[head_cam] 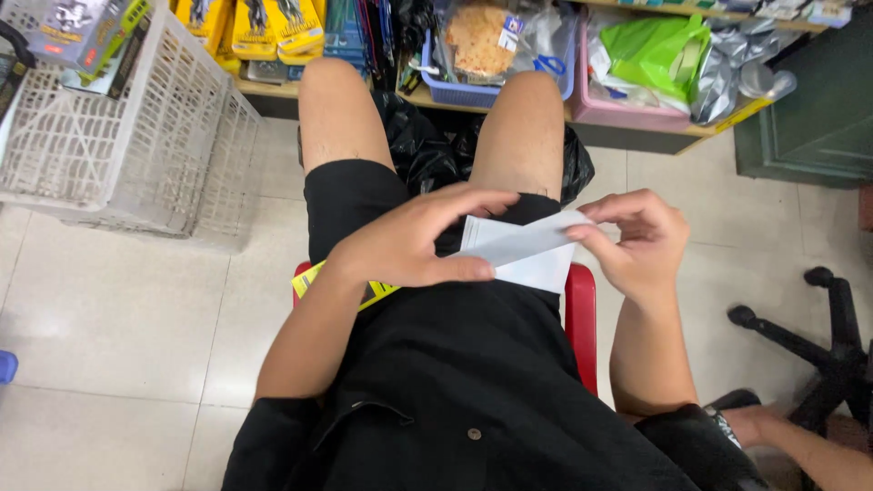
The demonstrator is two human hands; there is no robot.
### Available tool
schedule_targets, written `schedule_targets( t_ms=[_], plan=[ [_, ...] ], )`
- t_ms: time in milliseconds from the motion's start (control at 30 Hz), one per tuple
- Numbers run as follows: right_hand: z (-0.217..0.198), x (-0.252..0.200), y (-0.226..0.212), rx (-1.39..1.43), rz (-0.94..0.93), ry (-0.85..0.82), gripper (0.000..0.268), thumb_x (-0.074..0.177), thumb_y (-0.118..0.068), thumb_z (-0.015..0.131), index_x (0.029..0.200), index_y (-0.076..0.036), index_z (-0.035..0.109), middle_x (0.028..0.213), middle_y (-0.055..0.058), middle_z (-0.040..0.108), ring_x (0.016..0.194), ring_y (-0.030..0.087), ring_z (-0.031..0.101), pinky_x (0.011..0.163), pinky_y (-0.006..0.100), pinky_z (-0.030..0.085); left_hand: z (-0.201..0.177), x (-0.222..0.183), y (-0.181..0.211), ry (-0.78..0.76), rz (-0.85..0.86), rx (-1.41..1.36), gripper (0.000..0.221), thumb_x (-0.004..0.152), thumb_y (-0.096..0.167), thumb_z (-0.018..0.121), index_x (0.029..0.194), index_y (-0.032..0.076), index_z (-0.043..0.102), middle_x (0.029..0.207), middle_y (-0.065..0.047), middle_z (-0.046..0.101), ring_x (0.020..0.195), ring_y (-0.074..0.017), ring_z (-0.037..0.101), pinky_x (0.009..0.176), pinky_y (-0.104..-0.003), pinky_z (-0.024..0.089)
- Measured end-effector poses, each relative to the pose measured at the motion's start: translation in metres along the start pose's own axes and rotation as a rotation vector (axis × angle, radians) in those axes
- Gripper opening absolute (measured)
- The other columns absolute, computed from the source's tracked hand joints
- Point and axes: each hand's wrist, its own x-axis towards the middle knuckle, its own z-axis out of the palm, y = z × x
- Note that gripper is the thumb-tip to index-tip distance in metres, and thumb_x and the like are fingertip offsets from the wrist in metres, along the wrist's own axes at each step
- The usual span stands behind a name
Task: The recorder is seen organizing and checking several mobile accessories, specifically screen protectors and phone cases, from their packaging at a repair or service desk.
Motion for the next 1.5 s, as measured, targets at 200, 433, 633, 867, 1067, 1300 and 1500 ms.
schedule_targets(
  t_ms=[200,433,633,867,1067,1300,1500],
  plan=[
    [0.05,0.04,-0.086,-0.001,-0.462,-0.173,0.022,0.087,0.003,0.082,0.1,0.001,0.063,0.096,0.016,0.073,0.09,0.024,0.075,0.078,0.028,0.062,0.006,0.002,-0.009,-0.474,0.03,-0.605,0.049,0.106,0.038,0.064,0.14,0.005,0.055,0.122,-0.007,0.067,0.112,-0.0167,0.065,0.099,-0.033,0.055],
    [0.054,0.036,-0.093,-0.072,-0.222,-0.346,0.008,0.097,-0.004,0.062,0.099,0.0,0.068,0.103,0.013,0.077,0.092,0.021,0.077,0.082,0.032,0.061,0.01,-0.02,-0.003,-0.281,-0.066,-0.361,0.053,0.104,0.04,0.063,0.141,0.002,0.058,0.108,-0.006,0.068,0.096,-0.016,0.066,0.088,-0.031,0.054],
    [0.049,0.034,-0.085,-0.168,-0.345,-0.404,0.005,0.089,-0.005,0.073,0.093,-0.003,0.071,0.097,0.009,0.077,0.09,0.021,0.077,0.079,0.031,0.06,0.012,-0.019,-0.007,-0.288,-0.112,-0.304,0.064,0.099,0.045,0.064,0.147,0.004,0.054,0.11,-0.01,0.073,0.098,-0.018,0.071,0.088,-0.032,0.057],
    [0.042,0.037,-0.086,-0.275,-0.467,-0.335,0.013,0.08,-0.004,0.08,0.091,-0.004,0.074,0.095,0.007,0.077,0.09,0.02,0.076,0.077,0.03,0.058,0.007,-0.013,0.005,-0.278,-0.154,-0.227,0.056,0.101,0.04,0.062,0.143,0.004,0.058,0.118,-0.013,0.073,0.103,-0.0205,0.071,0.091,-0.034,0.056],
    [0.009,0.02,-0.038,0.206,-0.607,0.309,0.02,0.113,-0.024,0.063,0.109,-0.004,0.059,0.109,0.011,0.068,0.097,0.018,0.066,0.09,0.031,0.059,0.0,-0.02,-0.047,-0.112,-0.135,-0.162,0.05,0.101,0.033,0.061,0.139,0.002,0.06,0.123,-0.013,0.073,0.11,-0.0189,0.07,0.095,-0.033,0.055],
    [0.038,0.016,-0.045,0.106,-0.427,0.071,0.017,0.106,-0.016,0.065,0.097,-0.002,0.062,0.115,0.013,0.065,0.109,0.021,0.062,0.101,0.031,0.051,0.029,-0.006,-0.029,-0.021,-0.068,-0.597,0.07,0.102,0.056,0.058,0.147,0.003,0.054,0.113,-0.007,0.068,0.108,-0.0164,0.065,0.1,-0.033,0.054],
    [0.067,0.026,-0.034,0.152,-0.135,-0.062,0.008,0.098,-0.004,0.06,0.096,0.0,0.066,0.115,0.013,0.066,0.096,0.016,0.062,0.082,0.028,0.052,0.045,-0.006,-0.021,-0.243,0.05,-0.767,0.088,0.102,0.07,0.055,0.145,-0.007,0.054,0.122,-0.01,0.068,0.112,-0.0176,0.067,0.103,-0.033,0.054]
  ],
)
